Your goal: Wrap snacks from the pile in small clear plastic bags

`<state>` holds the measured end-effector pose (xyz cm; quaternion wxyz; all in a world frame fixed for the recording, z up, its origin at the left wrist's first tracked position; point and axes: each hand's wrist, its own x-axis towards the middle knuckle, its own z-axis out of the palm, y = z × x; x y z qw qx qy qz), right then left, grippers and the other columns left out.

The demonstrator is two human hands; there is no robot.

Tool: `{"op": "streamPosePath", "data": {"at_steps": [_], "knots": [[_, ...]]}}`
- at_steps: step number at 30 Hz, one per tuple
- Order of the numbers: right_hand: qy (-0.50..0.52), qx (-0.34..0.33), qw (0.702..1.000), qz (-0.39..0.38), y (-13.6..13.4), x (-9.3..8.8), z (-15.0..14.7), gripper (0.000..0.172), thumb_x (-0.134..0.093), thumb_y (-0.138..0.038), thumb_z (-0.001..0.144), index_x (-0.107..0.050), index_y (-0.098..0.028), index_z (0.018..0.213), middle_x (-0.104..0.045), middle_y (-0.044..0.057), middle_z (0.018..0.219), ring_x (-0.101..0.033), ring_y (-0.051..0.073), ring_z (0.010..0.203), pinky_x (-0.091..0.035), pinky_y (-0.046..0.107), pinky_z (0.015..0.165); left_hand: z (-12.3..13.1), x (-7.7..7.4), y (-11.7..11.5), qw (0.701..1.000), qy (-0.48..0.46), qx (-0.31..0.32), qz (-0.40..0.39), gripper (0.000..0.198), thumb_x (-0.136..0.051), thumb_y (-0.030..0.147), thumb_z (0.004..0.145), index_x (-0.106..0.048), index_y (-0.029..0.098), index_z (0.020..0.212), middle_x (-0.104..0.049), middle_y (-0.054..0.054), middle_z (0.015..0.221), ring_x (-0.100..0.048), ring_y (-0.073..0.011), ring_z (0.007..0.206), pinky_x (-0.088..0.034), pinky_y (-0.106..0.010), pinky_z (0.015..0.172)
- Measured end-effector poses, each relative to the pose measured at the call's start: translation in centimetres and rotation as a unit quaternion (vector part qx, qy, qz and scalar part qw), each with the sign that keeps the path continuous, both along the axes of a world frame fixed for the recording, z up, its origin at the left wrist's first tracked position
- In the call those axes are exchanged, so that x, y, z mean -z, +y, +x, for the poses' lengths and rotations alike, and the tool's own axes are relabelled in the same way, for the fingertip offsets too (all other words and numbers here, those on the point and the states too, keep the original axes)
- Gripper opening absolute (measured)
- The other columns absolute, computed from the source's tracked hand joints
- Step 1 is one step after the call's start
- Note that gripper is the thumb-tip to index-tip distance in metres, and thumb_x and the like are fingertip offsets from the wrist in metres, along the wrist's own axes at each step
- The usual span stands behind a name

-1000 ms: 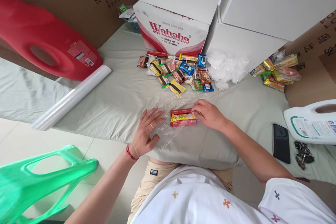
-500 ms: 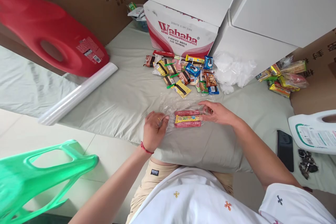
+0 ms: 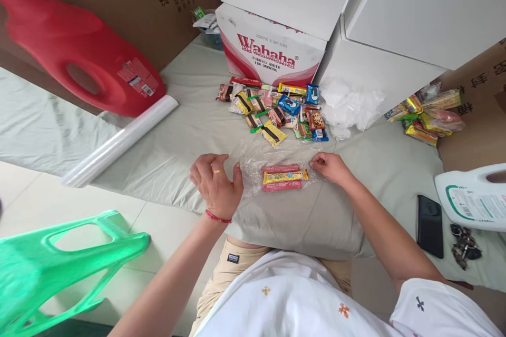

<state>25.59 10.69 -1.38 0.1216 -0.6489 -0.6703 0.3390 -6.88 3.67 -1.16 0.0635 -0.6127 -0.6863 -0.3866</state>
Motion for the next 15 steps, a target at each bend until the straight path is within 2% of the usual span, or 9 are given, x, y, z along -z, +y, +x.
{"op": "streamPosePath", "data": {"at_steps": [1,3,5,6,8,11,13,15], "knots": [[-0.008,-0.002,1.0,0.011,-0.1,0.2,-0.1,0.02,-0.062,-0.037,0.084,-0.07,-0.019,0.082,-0.071,0.002,0.076,-0.06,0.016,0.069,-0.039,0.025,0.063,0.6,-0.9,-0.6,0.998,0.022,0.038,0.051,0.027,-0.064,0.03,0.089,-0.066,0.018,0.112,-0.067,-0.016,0.113,-0.058,-0.035,0.122,-0.04,-0.054,0.105],[-0.018,-0.011,0.999,0.024,-0.3,0.4,-0.2,0.017,-0.062,-0.034,0.086,-0.07,-0.019,0.082,-0.073,0.002,0.079,-0.062,0.016,0.071,-0.04,0.025,0.065,2.3,-2.3,-1.7,0.972,0.065,0.194,0.113,0.028,-0.064,0.019,0.088,-0.066,0.024,0.116,-0.071,-0.01,0.111,-0.06,-0.0288,0.123,-0.042,-0.048,0.108],[-0.029,-0.019,0.999,0.021,-0.3,0.3,-0.1,0.016,-0.062,-0.033,0.088,-0.07,-0.019,0.084,-0.074,0.002,0.08,-0.063,0.016,0.072,-0.041,0.025,0.065,4.3,-2.8,-2.1,0.933,0.106,0.337,0.076,0.036,-0.06,0.018,0.092,-0.064,0.026,0.127,-0.072,-0.007,0.124,-0.059,-0.0248,0.13,-0.038,-0.046,0.114],[-0.044,-0.02,0.999,0.02,-0.3,0.2,0.0,0.015,-0.062,-0.032,0.089,-0.071,-0.02,0.085,-0.073,0.002,0.08,-0.063,0.017,0.072,-0.041,0.025,0.065,5.3,-2.6,-2.0,0.922,0.12,0.367,0.034,0.038,-0.057,0.021,0.095,-0.062,0.026,0.133,-0.07,-0.007,0.134,-0.056,-0.025,0.136,-0.034,-0.048,0.119],[-0.106,-0.018,0.993,0.046,0.0,-0.5,0.0,0.014,-0.062,-0.029,0.09,-0.072,-0.02,0.089,-0.073,0.004,0.085,-0.063,0.019,0.076,-0.043,0.027,0.067,6.6,-1.5,-1.3,0.92,0.13,0.365,-0.065,0.039,-0.051,0.026,0.101,-0.061,0.024,0.139,-0.064,-0.008,0.144,-0.052,-0.0275,0.141,-0.029,-0.053,0.122],[-0.198,-0.039,0.968,0.149,1.0,-1.8,-1.0,0.018,-0.056,-0.025,0.095,-0.073,-0.019,0.099,-0.072,0.011,0.1,-0.062,0.026,0.096,-0.046,0.032,0.077,7.2,0.6,0.0,0.915,0.116,0.343,-0.177,0.039,-0.044,0.029,0.104,-0.063,0.025,0.138,-0.065,-0.008,0.143,-0.056,-0.0285,0.137,-0.03,-0.057,0.121],[-0.196,-0.098,0.954,0.205,2.3,-2.4,-2.4,0.024,-0.052,-0.027,0.099,-0.073,-0.018,0.107,-0.07,0.013,0.109,-0.058,0.029,0.109,-0.047,0.036,0.086,6.9,1.4,0.5,0.909,0.105,0.347,-0.205,0.04,-0.042,0.029,0.105,-0.062,0.026,0.139,-0.065,-0.007,0.144,-0.058,-0.0274,0.135,-0.029,-0.059,0.121],[-0.171,-0.162,0.947,0.22,3.8,-2.5,-4.3,0.031,-0.054,-0.033,0.1,-0.07,-0.017,0.121,-0.068,0.015,0.118,-0.055,0.031,0.115,-0.047,0.039,0.094,6.7,1.6,0.7,0.908,0.096,0.35,-0.21,0.04,-0.043,0.03,0.105,-0.061,0.028,0.141,-0.064,-0.007,0.145,-0.057,-0.0268,0.136,-0.026,-0.06,0.123]]}}
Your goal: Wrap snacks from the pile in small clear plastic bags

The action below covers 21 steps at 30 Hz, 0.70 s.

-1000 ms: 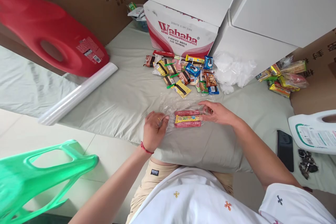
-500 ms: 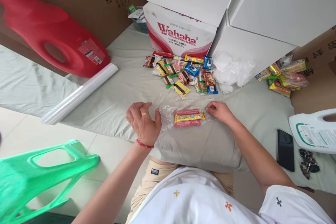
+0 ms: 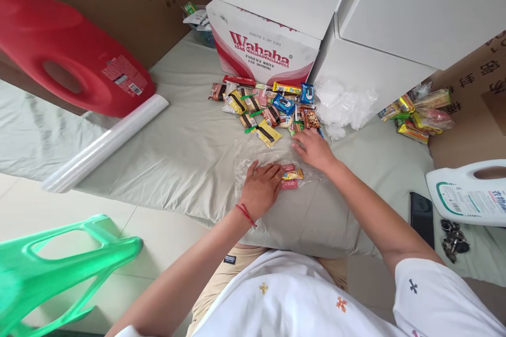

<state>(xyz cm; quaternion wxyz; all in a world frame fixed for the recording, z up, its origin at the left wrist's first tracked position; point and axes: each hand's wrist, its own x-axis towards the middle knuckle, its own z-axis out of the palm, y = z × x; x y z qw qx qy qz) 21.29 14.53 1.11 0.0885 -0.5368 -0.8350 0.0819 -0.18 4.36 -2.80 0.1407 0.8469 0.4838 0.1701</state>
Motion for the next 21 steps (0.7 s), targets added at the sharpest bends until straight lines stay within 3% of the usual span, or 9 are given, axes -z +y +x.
{"op": "streamPosePath", "data": {"at_steps": [3,6,9,12,15,18,21], "knots": [[-0.006,-0.037,0.997,-0.062,2.4,0.3,-2.4,0.043,-0.071,-0.037,0.091,-0.067,-0.015,0.128,-0.072,0.014,0.108,-0.058,0.031,0.109,-0.047,0.04,0.092,-0.1,-0.3,-0.1,1.0,0.0,-0.004,-0.006,0.04,-0.044,0.031,0.105,-0.06,0.031,0.142,-0.065,-0.006,0.144,-0.057,-0.0272,0.135,-0.022,-0.063,0.123],[-0.008,-0.04,0.993,-0.11,3.9,0.2,-3.1,0.025,-0.078,-0.03,0.084,-0.076,-0.016,0.105,-0.071,0.007,0.081,-0.059,0.028,0.096,-0.045,0.035,0.083,0.0,-0.5,-0.2,1.0,0.009,-0.007,-0.007,0.04,-0.045,0.032,0.104,-0.061,0.032,0.141,-0.066,-0.005,0.143,-0.055,-0.0291,0.135,-0.021,-0.065,0.122],[0.03,-0.093,0.993,-0.073,3.6,-1.0,-2.3,0.009,-0.076,-0.027,0.084,-0.077,-0.018,0.086,-0.067,0.005,0.075,-0.057,0.026,0.092,-0.043,0.035,0.082,0.2,-0.6,-0.4,1.0,0.015,-0.016,0.007,0.039,-0.044,0.032,0.105,-0.064,0.029,0.138,-0.067,-0.005,0.14,-0.052,-0.0303,0.134,-0.031,-0.058,0.117],[0.085,-0.198,0.976,-0.012,1.2,-2.6,-1.3,0.009,-0.071,-0.026,0.088,-0.074,-0.019,0.083,-0.068,0.008,0.095,-0.055,0.025,0.098,-0.044,0.038,0.088,0.5,-1.0,-0.8,0.999,0.033,-0.038,0.019,0.04,-0.044,0.033,0.104,-0.065,0.026,0.137,-0.066,-0.009,0.139,-0.053,-0.0323,0.126,-0.043,-0.05,0.099],[0.105,-0.26,0.96,-0.018,-2.3,-3.3,-0.8,0.012,-0.06,-0.02,0.094,-0.069,-0.019,0.086,-0.066,0.011,0.123,-0.061,0.021,0.097,-0.047,0.033,0.082,0.8,-1.3,-1.2,0.995,0.067,-0.068,0.017,0.038,-0.047,0.035,0.103,-0.067,0.026,0.133,-0.066,-0.013,0.126,-0.056,-0.0329,0.11,-0.044,-0.048,0.086],[0.095,-0.281,0.953,-0.066,-5.2,-2.5,-0.6,0.016,-0.052,-0.015,0.097,-0.065,-0.02,0.09,-0.068,0.008,0.13,-0.068,0.017,0.099,-0.05,0.028,0.076,1.1,-1.4,-1.4,0.993,0.085,-0.082,0.018,0.031,-0.048,0.035,0.102,-0.075,0.024,0.113,-0.066,-0.014,0.107,-0.057,-0.0319,0.101,-0.043,-0.045,0.081],[0.105,-0.277,0.952,-0.076,-6.8,-1.0,-0.5,0.016,-0.052,-0.011,0.096,-0.064,-0.02,0.093,-0.065,0.008,0.14,-0.068,0.018,0.116,-0.054,0.027,0.081,1.1,-1.1,-1.3,0.995,0.065,-0.076,0.022,0.029,-0.051,0.034,0.101,-0.076,0.021,0.094,-0.066,-0.013,0.099,-0.059,-0.0306,0.099,-0.043,-0.044,0.08]]}}
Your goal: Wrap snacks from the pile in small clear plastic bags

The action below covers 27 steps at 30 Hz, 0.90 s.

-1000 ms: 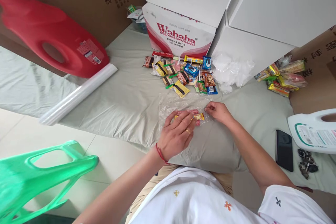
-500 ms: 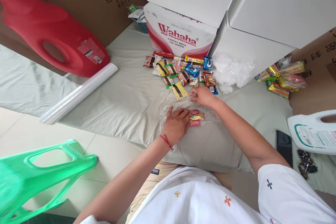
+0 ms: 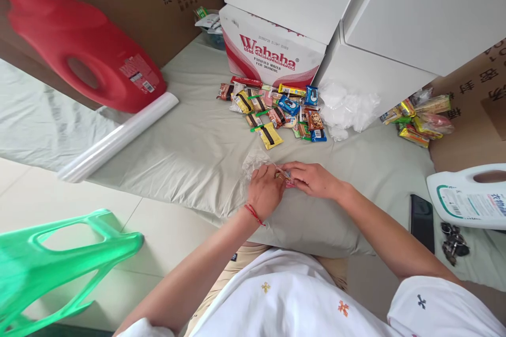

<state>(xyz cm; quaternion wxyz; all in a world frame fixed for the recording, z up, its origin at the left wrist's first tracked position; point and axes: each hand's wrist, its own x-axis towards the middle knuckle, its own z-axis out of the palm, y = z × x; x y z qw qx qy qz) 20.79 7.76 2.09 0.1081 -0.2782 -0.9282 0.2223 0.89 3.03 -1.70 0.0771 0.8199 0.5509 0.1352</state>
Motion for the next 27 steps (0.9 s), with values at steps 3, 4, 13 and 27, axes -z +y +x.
{"op": "streamPosePath", "data": {"at_steps": [3,4,13,27], "knots": [[0.002,0.018,1.0,0.023,-0.8,1.5,-0.1,0.019,-0.052,-0.012,0.097,-0.066,-0.021,0.106,-0.06,0.009,0.148,-0.065,0.019,0.125,-0.058,0.03,0.087,-0.9,0.0,0.0,0.999,-0.036,0.009,0.005,0.025,-0.056,0.03,0.098,-0.075,0.019,0.086,-0.068,-0.012,0.093,-0.062,-0.0291,0.096,-0.044,-0.043,0.082],[-0.002,0.023,0.999,0.04,-1.0,1.9,-0.2,0.022,-0.052,-0.013,0.098,-0.066,-0.021,0.112,-0.061,0.009,0.147,-0.065,0.019,0.125,-0.058,0.031,0.088,-1.5,-0.1,-0.1,0.998,-0.054,0.011,0.005,0.023,-0.057,0.028,0.097,-0.075,0.019,0.087,-0.069,-0.011,0.091,-0.063,-0.028,0.093,-0.045,-0.043,0.082],[-0.082,0.048,0.982,0.161,-2.7,4.4,-0.8,0.033,-0.042,-0.014,0.105,-0.069,-0.02,0.123,-0.065,0.011,0.142,-0.071,0.022,0.113,-0.061,0.036,0.084,-8.6,-3.3,1.4,0.947,-0.273,-0.128,0.113,0.068,-0.067,0.03,0.081,-0.048,0.018,0.145,-0.057,-0.014,0.138,-0.053,-0.0318,0.129,-0.045,-0.047,0.108],[0.026,0.056,0.992,0.11,-3.5,3.7,-0.1,0.025,-0.046,-0.023,0.104,-0.071,-0.019,0.103,-0.064,0.013,0.143,-0.068,0.024,0.122,-0.06,0.042,0.094,-13.4,0.0,-2.5,0.985,-0.103,0.123,-0.057,0.035,-0.05,0.01,0.075,-0.076,0.028,0.091,-0.078,-0.004,0.105,-0.066,-0.0258,0.11,-0.046,-0.048,0.1]]}}
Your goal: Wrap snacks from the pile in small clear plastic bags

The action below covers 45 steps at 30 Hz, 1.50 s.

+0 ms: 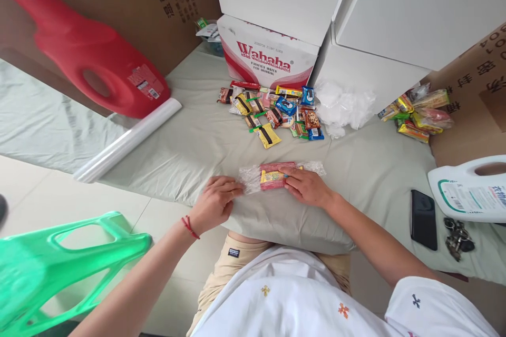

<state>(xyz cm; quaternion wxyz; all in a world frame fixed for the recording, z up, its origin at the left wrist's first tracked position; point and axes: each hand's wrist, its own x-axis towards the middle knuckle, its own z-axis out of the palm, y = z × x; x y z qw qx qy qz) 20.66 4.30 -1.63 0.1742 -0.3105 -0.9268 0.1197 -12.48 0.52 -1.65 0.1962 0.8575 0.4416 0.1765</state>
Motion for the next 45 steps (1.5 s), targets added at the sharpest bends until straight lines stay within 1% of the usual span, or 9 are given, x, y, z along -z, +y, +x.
{"op": "streamPosePath", "data": {"at_steps": [3,7,10,16,22,29,36,41,45], "knots": [[0.057,0.005,0.997,-0.044,-0.6,-0.2,0.2,0.021,-0.051,-0.029,0.103,-0.07,-0.02,0.107,-0.062,0.015,0.145,-0.065,0.023,0.126,-0.058,0.043,0.1,-0.3,-0.1,-1.2,0.991,-0.085,-0.101,0.001,0.024,-0.048,0.018,0.085,-0.071,0.024,0.086,-0.076,-0.006,0.103,-0.065,-0.0248,0.104,-0.048,-0.045,0.095],[0.083,0.043,0.993,-0.066,-0.9,-0.2,-0.5,0.033,-0.051,-0.032,0.104,-0.061,-0.024,0.135,-0.06,0.013,0.145,-0.059,0.023,0.134,-0.058,0.042,0.102,2.3,0.3,-0.5,0.921,-0.163,-0.354,0.003,0.029,-0.047,0.04,0.098,-0.066,0.02,0.106,-0.066,-0.012,0.113,-0.062,-0.0255,0.107,-0.05,-0.045,0.099],[0.023,0.074,0.996,-0.036,-0.9,0.0,-1.7,0.044,-0.049,-0.036,0.105,-0.05,-0.029,0.149,-0.06,0.012,0.145,-0.061,0.025,0.131,-0.061,0.041,0.092,4.6,1.1,1.1,0.9,-0.119,-0.418,-0.043,0.044,-0.042,0.051,0.1,-0.065,0.019,0.12,-0.06,-0.017,0.13,-0.052,-0.0329,0.128,-0.042,-0.055,0.11],[-0.024,0.137,0.99,-0.025,-1.5,0.5,-2.7,0.075,-0.048,-0.045,0.104,-0.014,-0.022,0.167,-0.055,0.018,0.151,-0.058,0.032,0.134,-0.06,0.045,0.092,5.5,2.0,2.3,0.927,-0.129,-0.343,-0.082,0.035,-0.05,0.039,0.093,-0.069,0.022,0.116,-0.064,-0.014,0.127,-0.054,-0.0323,0.128,-0.041,-0.054,0.112],[-0.01,0.128,0.992,-0.006,-2.1,1.1,-2.5,0.081,-0.049,-0.044,0.104,-0.005,-0.019,0.166,-0.051,0.021,0.153,-0.056,0.033,0.136,-0.056,0.048,0.099,6.8,-0.3,1.0,0.969,-0.074,-0.236,0.001,0.077,-0.065,0.03,0.078,-0.045,0.024,0.152,-0.05,-0.014,0.152,-0.043,-0.0371,0.136,-0.038,-0.056,0.11],[-0.005,0.146,0.989,-0.021,-2.3,1.6,-2.6,0.086,-0.051,-0.044,0.103,0.001,-0.019,0.166,-0.05,0.022,0.154,-0.055,0.035,0.137,-0.049,0.058,0.108,8.3,-1.3,1.7,0.978,-0.078,-0.181,0.067,0.024,-0.059,0.027,0.091,-0.077,0.029,0.107,-0.072,-0.008,0.117,-0.055,-0.0307,0.119,-0.038,-0.053,0.104],[0.0,0.116,0.992,-0.042,-2.2,1.0,-2.5,0.059,-0.054,-0.039,0.102,-0.038,-0.028,0.158,-0.054,0.014,0.15,-0.057,0.03,0.133,-0.055,0.05,0.101,1.2,0.0,0.7,0.985,-0.071,-0.14,0.07,0.024,-0.057,0.025,0.088,-0.079,0.031,0.081,-0.075,-0.006,0.102,-0.059,-0.0292,0.114,-0.041,-0.053,0.102],[0.014,0.112,0.993,-0.036,-2.2,1.0,-2.6,0.046,-0.055,-0.032,0.101,-0.053,-0.029,0.147,-0.055,0.012,0.147,-0.06,0.027,0.127,-0.053,0.048,0.102,0.9,0.3,-0.4,0.993,-0.047,-0.103,0.023,0.022,-0.053,0.02,0.077,-0.073,0.025,0.069,-0.074,-0.007,0.104,-0.059,-0.0299,0.113,-0.041,-0.052,0.1],[0.017,0.116,0.993,-0.03,-2.5,1.3,-2.8,0.047,-0.056,-0.033,0.101,-0.053,-0.027,0.147,-0.055,0.014,0.147,-0.06,0.028,0.124,-0.053,0.048,0.099,3.2,0.0,0.7,0.946,-0.157,-0.282,0.03,0.031,-0.043,0.032,0.094,-0.063,0.022,0.073,-0.069,-0.008,0.093,-0.06,-0.0251,0.097,-0.047,-0.046,0.095]]}}
